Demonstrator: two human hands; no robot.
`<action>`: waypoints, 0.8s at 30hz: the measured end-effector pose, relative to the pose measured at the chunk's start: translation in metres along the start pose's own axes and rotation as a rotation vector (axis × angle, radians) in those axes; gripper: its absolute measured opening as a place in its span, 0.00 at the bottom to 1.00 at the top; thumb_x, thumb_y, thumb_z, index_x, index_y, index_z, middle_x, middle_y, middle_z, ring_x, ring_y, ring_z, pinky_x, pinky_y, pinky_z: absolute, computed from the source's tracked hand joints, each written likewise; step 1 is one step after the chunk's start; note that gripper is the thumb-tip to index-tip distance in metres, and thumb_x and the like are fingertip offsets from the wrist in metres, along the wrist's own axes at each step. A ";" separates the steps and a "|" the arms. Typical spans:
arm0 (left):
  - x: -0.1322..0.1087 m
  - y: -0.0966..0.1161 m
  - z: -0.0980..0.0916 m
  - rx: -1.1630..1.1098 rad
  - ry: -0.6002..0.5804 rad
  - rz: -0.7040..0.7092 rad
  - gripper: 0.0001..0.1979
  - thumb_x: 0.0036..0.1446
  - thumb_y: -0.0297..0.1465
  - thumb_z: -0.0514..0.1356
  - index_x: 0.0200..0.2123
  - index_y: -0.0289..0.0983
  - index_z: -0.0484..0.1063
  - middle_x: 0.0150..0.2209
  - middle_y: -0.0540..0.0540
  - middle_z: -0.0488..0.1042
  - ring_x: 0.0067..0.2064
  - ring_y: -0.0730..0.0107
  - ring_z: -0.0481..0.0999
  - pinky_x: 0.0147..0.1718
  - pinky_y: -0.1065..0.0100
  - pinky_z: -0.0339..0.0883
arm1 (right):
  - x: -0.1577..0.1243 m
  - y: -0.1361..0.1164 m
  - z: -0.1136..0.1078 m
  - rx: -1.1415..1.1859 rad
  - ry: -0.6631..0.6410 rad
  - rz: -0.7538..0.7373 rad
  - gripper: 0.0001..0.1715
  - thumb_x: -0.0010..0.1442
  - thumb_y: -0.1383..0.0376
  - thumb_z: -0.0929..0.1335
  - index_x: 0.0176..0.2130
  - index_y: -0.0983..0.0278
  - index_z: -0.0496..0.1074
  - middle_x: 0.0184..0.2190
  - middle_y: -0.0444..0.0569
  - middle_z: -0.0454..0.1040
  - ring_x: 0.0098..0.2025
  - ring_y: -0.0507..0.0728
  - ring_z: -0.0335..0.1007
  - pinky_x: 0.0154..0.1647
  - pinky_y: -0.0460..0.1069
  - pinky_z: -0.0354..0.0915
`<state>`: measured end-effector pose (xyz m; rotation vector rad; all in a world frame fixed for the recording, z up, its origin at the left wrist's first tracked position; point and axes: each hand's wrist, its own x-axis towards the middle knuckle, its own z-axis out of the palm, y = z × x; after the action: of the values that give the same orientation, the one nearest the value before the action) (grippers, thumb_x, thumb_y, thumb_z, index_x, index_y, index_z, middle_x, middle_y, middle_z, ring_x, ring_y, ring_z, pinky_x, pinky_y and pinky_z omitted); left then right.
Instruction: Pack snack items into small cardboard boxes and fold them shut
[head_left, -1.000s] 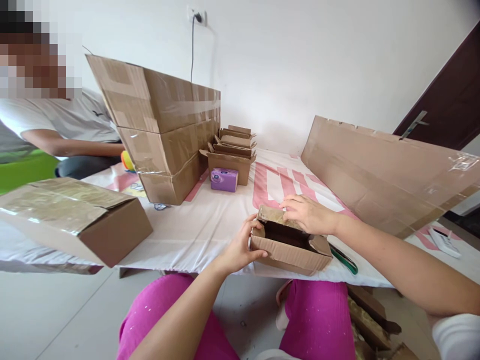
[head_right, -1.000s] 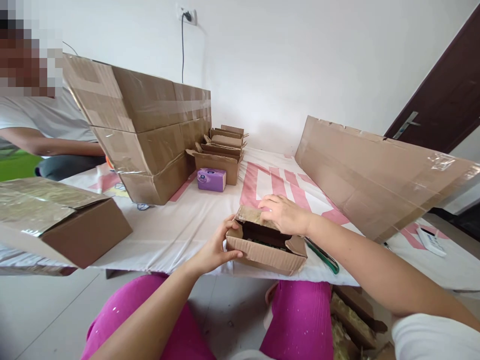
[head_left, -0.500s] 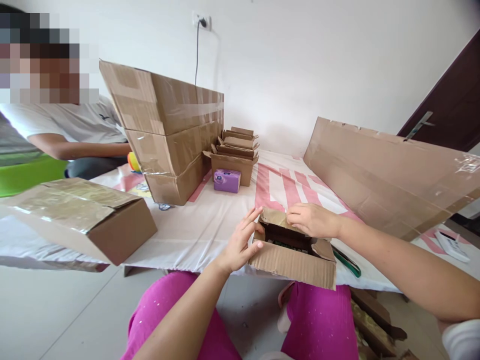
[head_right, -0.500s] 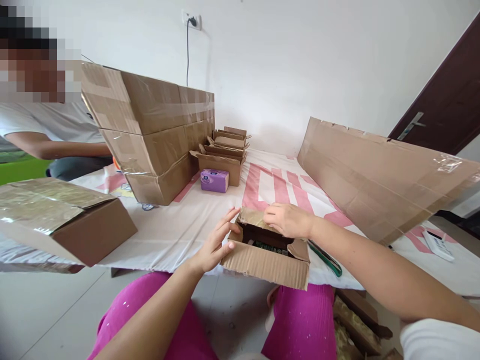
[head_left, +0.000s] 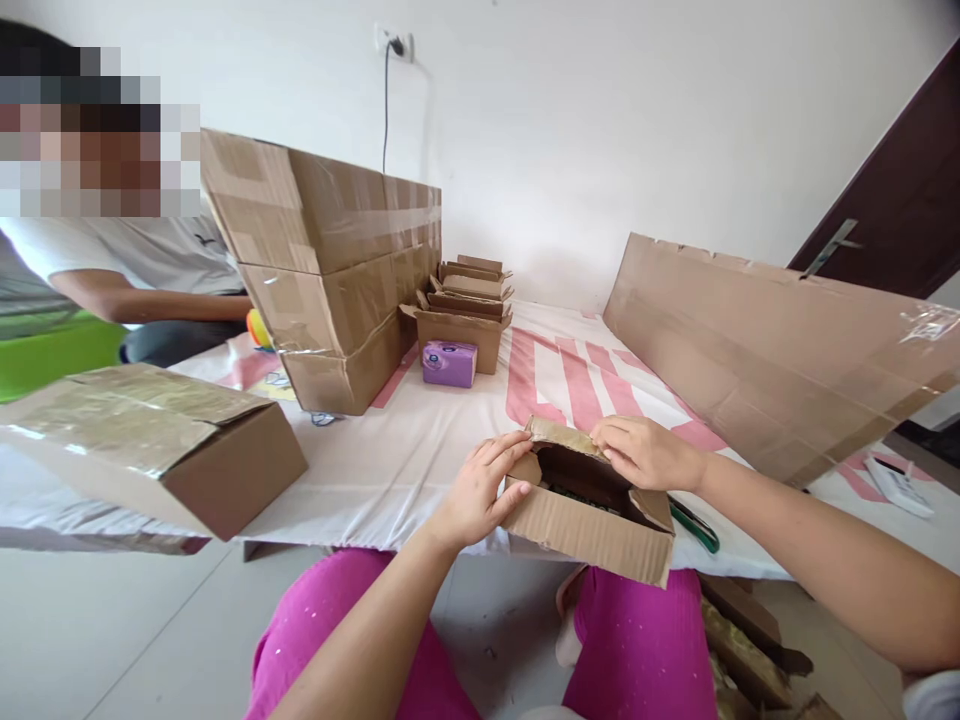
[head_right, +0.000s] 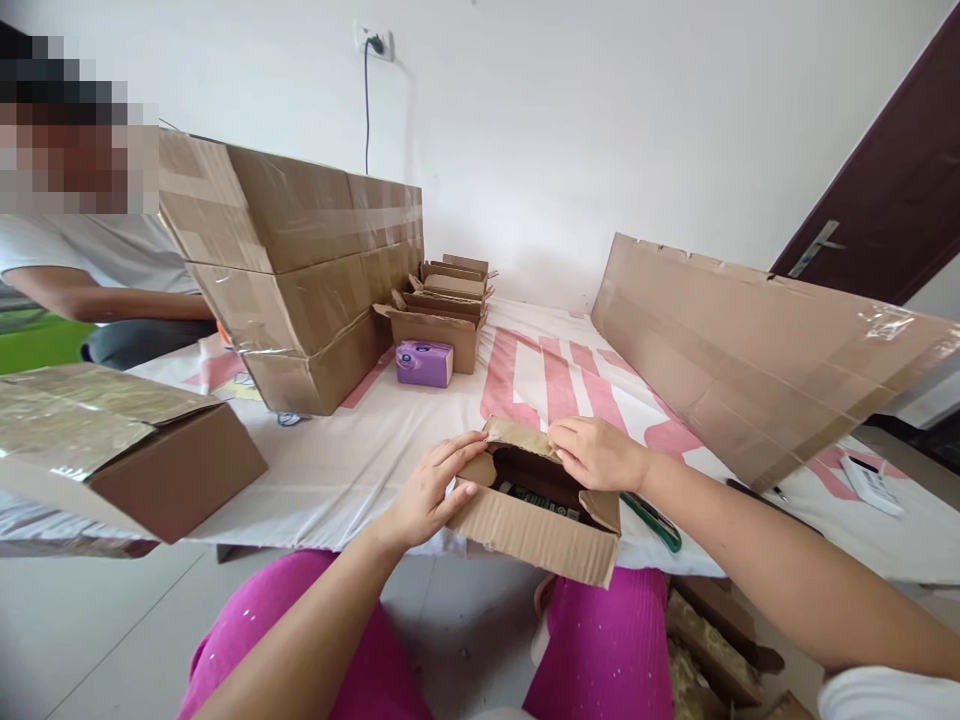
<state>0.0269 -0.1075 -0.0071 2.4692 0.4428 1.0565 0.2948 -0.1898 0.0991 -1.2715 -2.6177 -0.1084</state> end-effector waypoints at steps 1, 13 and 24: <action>0.000 0.000 0.000 0.002 -0.005 0.006 0.25 0.66 0.44 0.49 0.61 0.40 0.61 0.62 0.38 0.64 0.63 0.55 0.63 0.60 0.52 0.57 | -0.001 0.000 -0.001 0.022 0.020 0.010 0.11 0.58 0.75 0.59 0.34 0.62 0.64 0.32 0.49 0.71 0.33 0.54 0.67 0.36 0.49 0.66; -0.002 0.005 -0.001 0.105 -0.059 0.097 0.25 0.67 0.40 0.47 0.64 0.38 0.59 0.67 0.38 0.57 0.70 0.52 0.49 0.65 0.46 0.46 | -0.010 -0.020 0.003 -0.088 0.053 -0.030 0.13 0.57 0.75 0.60 0.38 0.63 0.67 0.39 0.53 0.76 0.42 0.58 0.74 0.44 0.53 0.71; -0.001 0.011 -0.006 0.108 -0.021 0.131 0.23 0.66 0.38 0.50 0.61 0.37 0.64 0.62 0.38 0.66 0.55 0.55 0.67 0.56 0.50 0.61 | -0.024 -0.020 -0.005 0.059 0.055 0.020 0.11 0.56 0.76 0.60 0.31 0.60 0.62 0.48 0.56 0.76 0.51 0.57 0.74 0.47 0.52 0.72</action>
<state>0.0233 -0.1158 0.0008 2.6338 0.3436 1.0827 0.2946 -0.2210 0.0990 -1.2566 -2.5422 -0.0607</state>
